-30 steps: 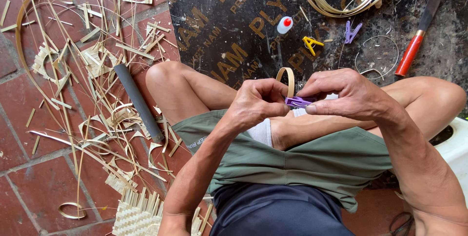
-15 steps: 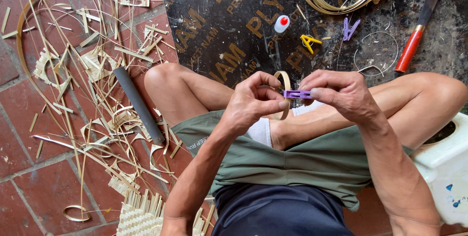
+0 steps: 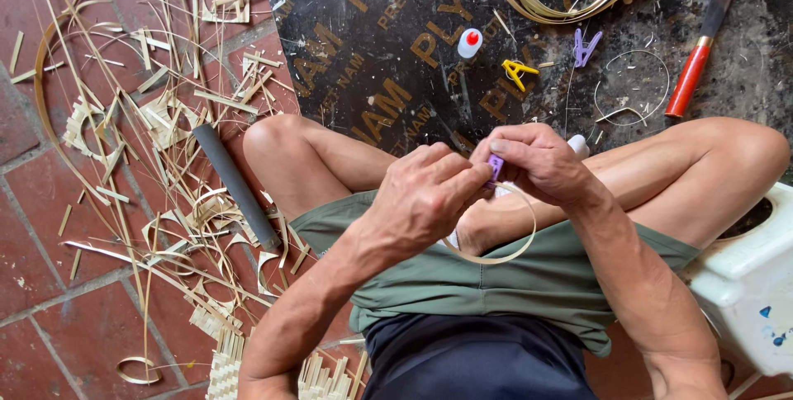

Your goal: The person sits cross-legged and assembles a circular bamboo ring by bending strips, applying glue, and securing joints with small clips. They trim and shape the strips with a knife and continue adding segments to the ring.

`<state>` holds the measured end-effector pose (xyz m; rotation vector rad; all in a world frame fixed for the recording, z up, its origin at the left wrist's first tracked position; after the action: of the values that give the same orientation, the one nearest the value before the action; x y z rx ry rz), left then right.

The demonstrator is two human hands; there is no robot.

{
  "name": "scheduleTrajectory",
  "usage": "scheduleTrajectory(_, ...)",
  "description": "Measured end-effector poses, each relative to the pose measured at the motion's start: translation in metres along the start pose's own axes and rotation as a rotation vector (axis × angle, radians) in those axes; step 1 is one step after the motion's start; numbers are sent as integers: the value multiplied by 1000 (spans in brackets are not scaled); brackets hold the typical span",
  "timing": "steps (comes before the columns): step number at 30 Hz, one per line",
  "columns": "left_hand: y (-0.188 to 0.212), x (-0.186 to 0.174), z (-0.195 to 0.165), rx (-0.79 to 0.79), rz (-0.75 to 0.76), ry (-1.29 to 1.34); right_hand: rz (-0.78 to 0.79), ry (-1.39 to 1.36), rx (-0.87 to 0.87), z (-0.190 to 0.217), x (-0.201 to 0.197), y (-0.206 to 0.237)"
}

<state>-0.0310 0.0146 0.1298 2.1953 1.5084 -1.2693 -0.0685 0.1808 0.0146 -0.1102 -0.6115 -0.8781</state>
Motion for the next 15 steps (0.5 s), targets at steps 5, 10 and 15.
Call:
scheduleTrajectory(5, 3, -5, 1, 10, -65, -254, -126, 1004, -456, 88, 25, 10)
scheduleTrajectory(10, 0, -3, 1, 27, -100, -302, 67, 1683, -639, 98, 79, 20)
scheduleTrajectory(15, 0, 0, 4, -3, -139, -277, -7, 1831, -632, 94, 87, 14)
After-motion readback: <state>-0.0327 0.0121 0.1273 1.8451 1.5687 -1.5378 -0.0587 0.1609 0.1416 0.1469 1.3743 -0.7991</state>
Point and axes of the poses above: each hand's wrist, its own y-axis away from the middle knuckle, its own x-axis out of the palm, z = x × y, the point moved 5 cm from there along -y, towards the middle knuckle, and after that the axes turned 7 degrees about -x, right-handed, at the moved point
